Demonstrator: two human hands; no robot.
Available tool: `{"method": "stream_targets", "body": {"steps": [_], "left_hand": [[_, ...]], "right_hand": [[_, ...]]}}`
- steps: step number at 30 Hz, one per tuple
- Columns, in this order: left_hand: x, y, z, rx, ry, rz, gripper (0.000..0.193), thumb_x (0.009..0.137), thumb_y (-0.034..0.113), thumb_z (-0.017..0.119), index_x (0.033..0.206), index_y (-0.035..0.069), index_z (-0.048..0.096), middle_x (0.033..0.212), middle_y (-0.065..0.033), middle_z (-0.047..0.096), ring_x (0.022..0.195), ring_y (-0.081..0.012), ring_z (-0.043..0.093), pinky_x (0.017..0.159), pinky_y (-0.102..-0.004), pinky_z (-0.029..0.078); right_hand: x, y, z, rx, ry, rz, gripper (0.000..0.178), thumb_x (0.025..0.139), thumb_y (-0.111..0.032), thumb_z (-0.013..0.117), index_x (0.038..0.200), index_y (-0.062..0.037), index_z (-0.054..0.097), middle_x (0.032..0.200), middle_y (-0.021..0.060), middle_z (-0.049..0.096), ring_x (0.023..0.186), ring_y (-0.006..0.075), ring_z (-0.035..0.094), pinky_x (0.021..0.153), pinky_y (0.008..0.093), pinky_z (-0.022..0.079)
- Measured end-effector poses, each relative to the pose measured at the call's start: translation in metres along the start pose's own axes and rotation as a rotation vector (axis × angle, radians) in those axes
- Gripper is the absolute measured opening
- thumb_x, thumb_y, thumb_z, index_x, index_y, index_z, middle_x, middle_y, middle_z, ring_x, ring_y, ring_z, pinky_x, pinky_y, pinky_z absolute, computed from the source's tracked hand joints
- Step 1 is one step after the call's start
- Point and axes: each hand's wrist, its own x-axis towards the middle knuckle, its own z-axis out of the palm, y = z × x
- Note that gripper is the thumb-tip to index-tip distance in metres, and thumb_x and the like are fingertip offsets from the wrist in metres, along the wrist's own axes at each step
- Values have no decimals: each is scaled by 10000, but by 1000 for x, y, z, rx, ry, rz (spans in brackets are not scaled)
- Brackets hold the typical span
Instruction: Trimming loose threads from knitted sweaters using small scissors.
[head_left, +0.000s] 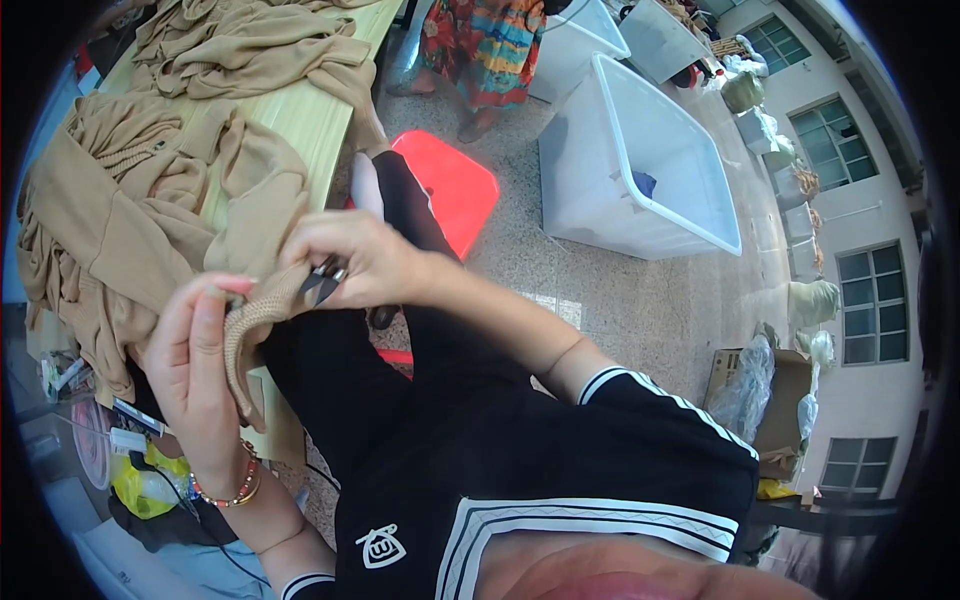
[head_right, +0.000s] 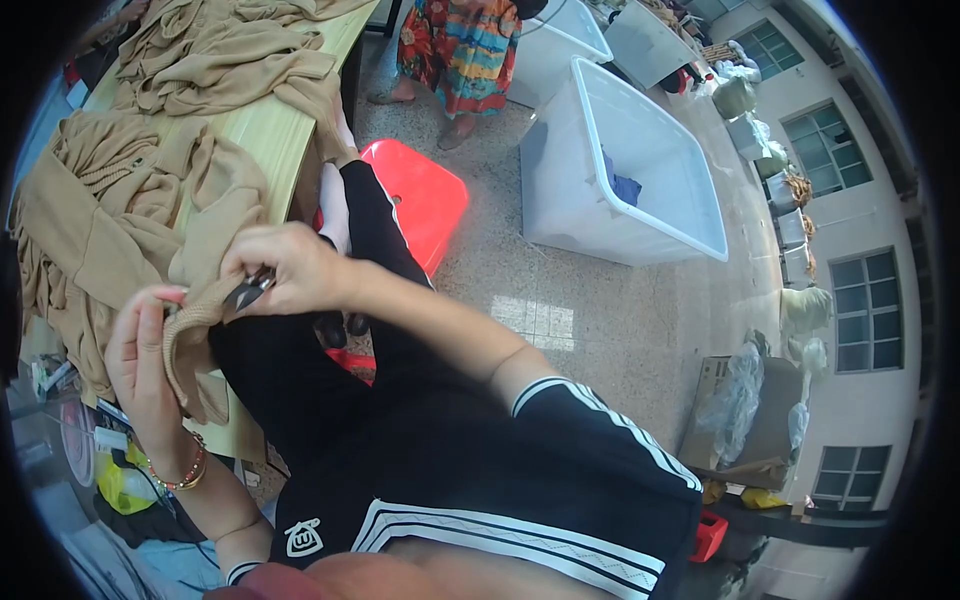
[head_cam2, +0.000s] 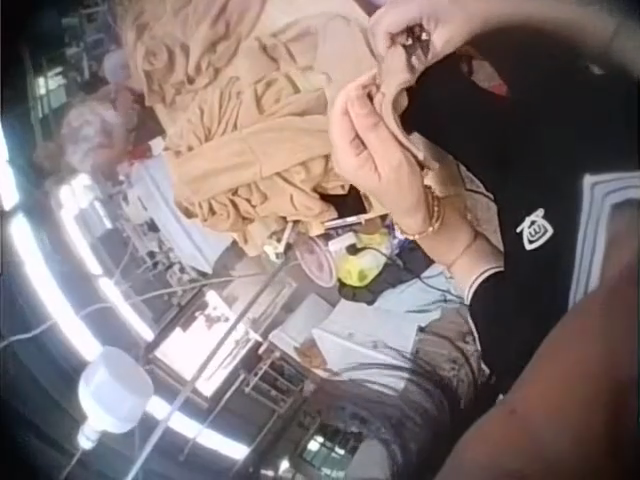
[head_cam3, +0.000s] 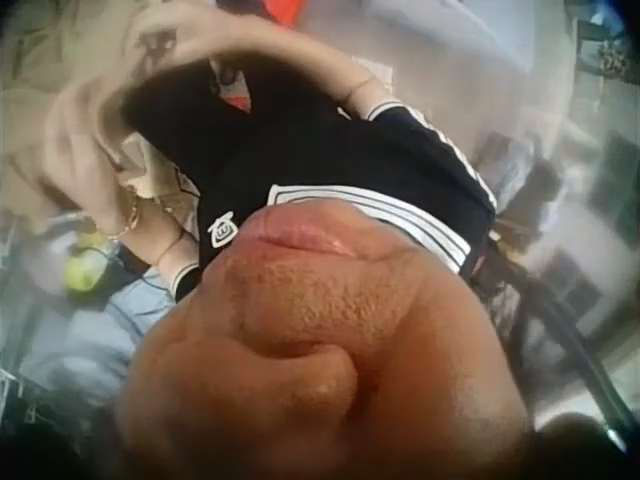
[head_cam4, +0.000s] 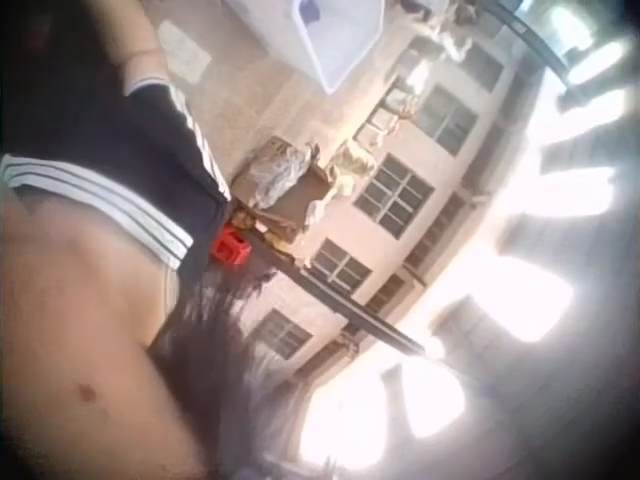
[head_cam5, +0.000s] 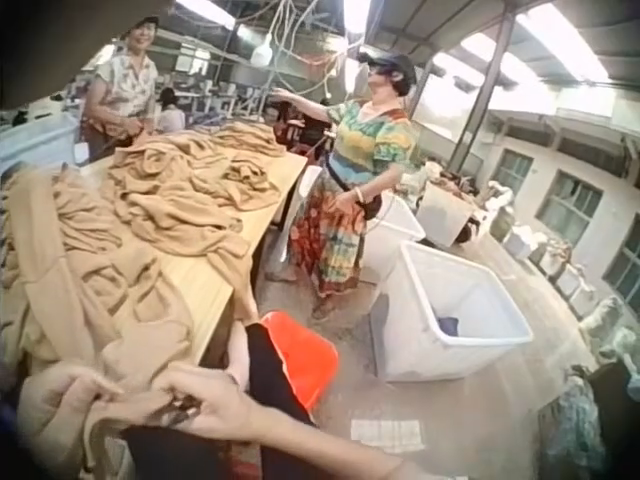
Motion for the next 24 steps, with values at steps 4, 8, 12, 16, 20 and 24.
{"method": "stream_targets", "body": {"steps": [4, 8, 12, 16, 20, 24], "left_hand": [[1, 18, 7, -149, 42, 48, 233, 1033, 97, 492, 1001, -56, 664, 963, -63, 662, 820, -77, 569, 741, -190, 429], [-3, 35, 21, 92, -83, 223, 202, 981, 48, 507, 981, -83, 660, 958, -111, 662, 879, -147, 613, 824, -241, 464], [2, -17, -2, 328, -69, 56, 167, 975, 55, 564, 1014, -46, 691, 939, -81, 706, 859, -138, 650, 792, -239, 488], [-15, -44, -8, 281, -44, 86, 164, 975, 78, 578, 1003, -25, 703, 905, -82, 717, 840, -146, 674, 768, -265, 508], [-22, -47, -2, 258, -11, 119, 150, 976, 52, 596, 1043, -10, 714, 938, -55, 721, 866, -113, 659, 787, -236, 500], [-31, -50, 1, 102, 24, 84, 203, 1010, 57, 558, 1157, -8, 683, 1014, -34, 706, 920, -70, 629, 817, -210, 488]], "right_hand": [[13, -41, -44, 11, -131, -34, 288, 742, -197, 863, 861, -42, 652, 772, 43, 595, 695, 179, 585, 609, 324, 439], [7, -87, -77, -39, -197, -18, 365, 640, -201, 932, 828, -52, 658, 655, -22, 522, 567, 95, 468, 511, 268, 354], [-16, -60, -40, -135, -291, 278, 370, 673, -172, 887, 924, -16, 662, 750, 1, 547, 604, 67, 437, 522, 246, 308], [-29, -48, -32, -112, -255, 333, 394, 701, -93, 849, 1055, -20, 693, 725, -45, 468, 609, 49, 378, 544, 235, 283], [-14, -60, -34, -126, -176, 256, 504, 630, -52, 791, 1129, -84, 722, 678, -38, 381, 589, 54, 371, 522, 236, 291], [-15, -59, -13, -220, -160, 19, 549, 610, -148, 913, 1120, -55, 730, 669, -22, 479, 557, 75, 454, 493, 249, 320]]}}
